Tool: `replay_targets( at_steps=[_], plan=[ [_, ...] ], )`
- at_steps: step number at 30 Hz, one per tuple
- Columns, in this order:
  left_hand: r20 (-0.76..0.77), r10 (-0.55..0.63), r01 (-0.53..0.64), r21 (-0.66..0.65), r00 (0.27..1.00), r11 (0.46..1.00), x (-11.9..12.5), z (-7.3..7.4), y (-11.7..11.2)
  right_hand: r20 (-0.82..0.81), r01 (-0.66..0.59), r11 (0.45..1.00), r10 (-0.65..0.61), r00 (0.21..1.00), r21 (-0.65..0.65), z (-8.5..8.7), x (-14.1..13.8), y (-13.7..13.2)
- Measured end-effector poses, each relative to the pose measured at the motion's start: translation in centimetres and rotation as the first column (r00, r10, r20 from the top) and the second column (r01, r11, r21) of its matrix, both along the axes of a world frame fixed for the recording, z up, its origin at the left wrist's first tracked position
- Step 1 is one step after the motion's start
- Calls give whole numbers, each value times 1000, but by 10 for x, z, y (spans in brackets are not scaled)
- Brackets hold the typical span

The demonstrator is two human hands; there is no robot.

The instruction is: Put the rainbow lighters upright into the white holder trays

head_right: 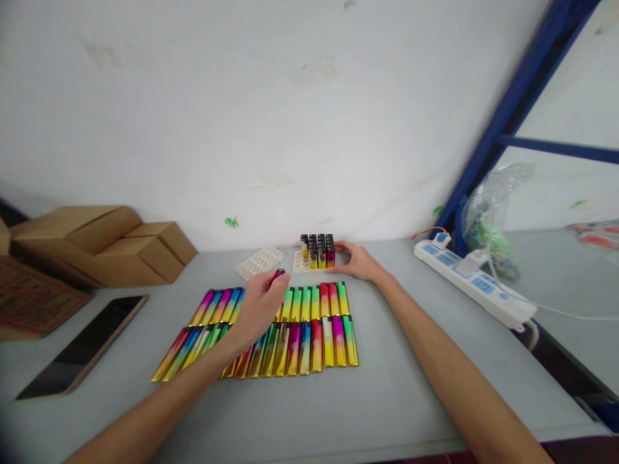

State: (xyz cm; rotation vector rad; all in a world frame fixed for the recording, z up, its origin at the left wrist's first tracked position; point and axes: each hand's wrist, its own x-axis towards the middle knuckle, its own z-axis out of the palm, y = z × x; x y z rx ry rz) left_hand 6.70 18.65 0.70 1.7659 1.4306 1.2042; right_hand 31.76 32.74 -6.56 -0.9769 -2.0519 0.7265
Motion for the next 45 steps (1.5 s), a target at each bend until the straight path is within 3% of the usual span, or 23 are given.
replay_targets(
  at_steps=[4,9,11,19,23,28,34,40,45],
  plan=[
    [57,1,-1,-14,998,1000,-1,-1,0,-2,8,1000,-8,1000,7,-2,-1,2],
    [370,-189,236,-84,909,968,-5,3,10,-29,-10,1000,10,1000,14,-2,-2,2],
    [407,-223,271,-62,886,961,-9,4,23,-36,-9,1000,10,999,20,-1,-2,2],
    [92,-207,201,72,974,977,-24,-3,96,-57,-18,999,21,998,45,1,-4,1],
    [98,-135,127,82,986,988,-21,-13,116,-54,-16,999,19,998,50,2,-4,1],
    [67,-151,145,88,986,985,-17,-21,127,-61,-35,999,37,997,29,-1,-3,4],
    [-82,-216,224,103,973,969,-17,-18,132,-55,-21,999,23,998,27,-1,-2,4],
    [-122,-205,213,58,971,975,-16,-17,134,-54,-25,999,26,998,22,2,-3,1],
    [-136,-175,187,79,975,979,-16,-26,134,-44,-11,999,13,999,35,1,-2,1]
  ],
)
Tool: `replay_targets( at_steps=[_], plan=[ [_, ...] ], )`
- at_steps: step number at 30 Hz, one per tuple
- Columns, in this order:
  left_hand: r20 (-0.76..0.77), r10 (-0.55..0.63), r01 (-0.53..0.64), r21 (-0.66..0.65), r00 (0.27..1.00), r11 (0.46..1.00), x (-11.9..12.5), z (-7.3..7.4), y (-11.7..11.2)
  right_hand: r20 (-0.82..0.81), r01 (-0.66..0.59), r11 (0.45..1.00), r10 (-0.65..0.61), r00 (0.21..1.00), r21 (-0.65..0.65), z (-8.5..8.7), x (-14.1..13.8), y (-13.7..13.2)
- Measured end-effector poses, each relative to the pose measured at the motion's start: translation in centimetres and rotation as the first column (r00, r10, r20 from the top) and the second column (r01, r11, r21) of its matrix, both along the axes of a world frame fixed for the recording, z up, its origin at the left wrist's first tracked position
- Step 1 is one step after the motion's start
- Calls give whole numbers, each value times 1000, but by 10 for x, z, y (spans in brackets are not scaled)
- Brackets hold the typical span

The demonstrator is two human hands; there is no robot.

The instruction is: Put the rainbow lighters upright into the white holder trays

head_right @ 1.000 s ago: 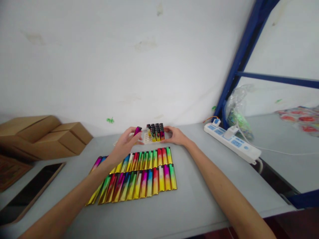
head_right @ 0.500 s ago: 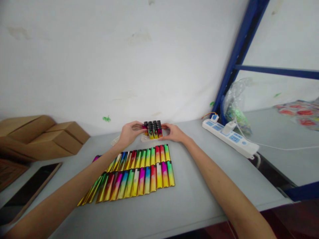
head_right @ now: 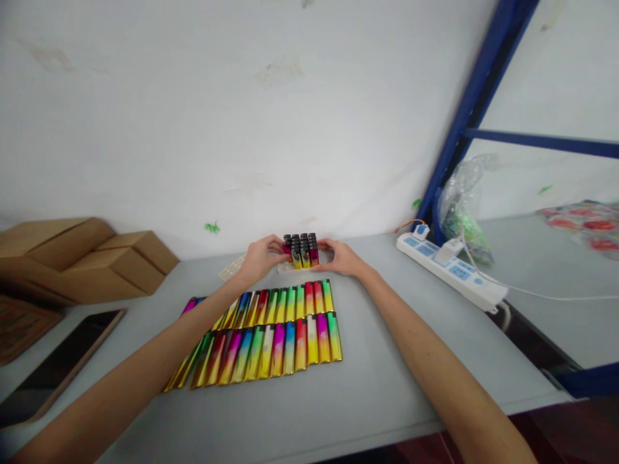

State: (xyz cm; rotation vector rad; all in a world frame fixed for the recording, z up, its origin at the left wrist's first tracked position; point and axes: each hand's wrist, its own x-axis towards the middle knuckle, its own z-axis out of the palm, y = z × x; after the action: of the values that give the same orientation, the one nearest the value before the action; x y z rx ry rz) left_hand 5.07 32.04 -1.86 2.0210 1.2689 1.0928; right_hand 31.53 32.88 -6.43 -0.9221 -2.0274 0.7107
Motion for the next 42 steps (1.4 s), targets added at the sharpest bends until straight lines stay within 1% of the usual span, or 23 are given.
replay_targets(
  at_steps=[3,6,8,10,12,13,15,16,18,20,21,23,25,27,31,33,35,37,40,42],
  plan=[
    [-1,3,-3,-6,1000,1000,-1,-8,-1,10,4,1000,-4,1000,-1,0,0,1],
    [-49,-7,9,30,999,999,-5,-11,-2,4,2,1000,-2,1000,-6,0,0,0],
    [-62,20,-16,69,998,997,-8,-7,-7,-8,-7,1000,7,1000,-12,1,0,0],
    [-77,77,-69,109,994,992,-10,1,-20,-16,-14,1000,14,1000,-9,1,0,0],
    [-128,124,-101,171,984,980,-5,13,-44,-15,-13,1000,13,1000,-2,1,0,0],
    [-176,132,-91,220,976,971,0,19,-60,-13,-11,1000,11,1000,2,1,0,0],
    [-298,67,11,254,952,967,15,27,-96,-7,-5,1000,5,1000,5,1,0,1],
    [-360,-4,98,243,933,965,24,28,-116,-4,0,1000,0,1000,7,1,0,1],
    [-488,-105,240,223,867,945,42,26,-151,2,10,1000,-10,1000,14,1,0,1],
    [-589,-117,312,240,800,919,58,18,-179,-1,7,1000,-7,1000,16,1,0,1],
    [-618,-112,330,249,778,910,64,13,-188,-7,2,1000,-1,1000,15,1,0,1],
    [-648,-96,345,270,756,899,74,5,-200,-16,-14,1000,14,1000,7,1,0,1],
    [-656,-84,350,287,750,892,81,-1,-204,-23,-23,1000,23,999,-1,1,0,1],
    [-664,-88,361,285,742,888,88,-2,-204,-30,-21,1000,21,999,-6,0,-1,1],
    [-687,-116,395,264,718,880,103,3,-201,-35,-19,1000,18,999,-6,0,-1,2],
    [-690,-79,365,279,719,888,110,6,-198,-35,-22,1000,22,999,-4,1,-1,1],
    [-696,-20,309,292,718,905,117,9,-194,-35,-22,1000,22,999,-2,2,-1,1],
    [-719,18,273,287,694,918,124,9,-191,-30,-16,1000,16,999,-2,2,-1,1],
    [-765,6,270,234,644,934,133,5,-189,-21,-8,1000,8,1000,-4,2,-1,2],
    [-773,-22,266,191,634,945,139,2,-187,-24,-9,1000,9,1000,-7,1,-1,2]
  ],
)
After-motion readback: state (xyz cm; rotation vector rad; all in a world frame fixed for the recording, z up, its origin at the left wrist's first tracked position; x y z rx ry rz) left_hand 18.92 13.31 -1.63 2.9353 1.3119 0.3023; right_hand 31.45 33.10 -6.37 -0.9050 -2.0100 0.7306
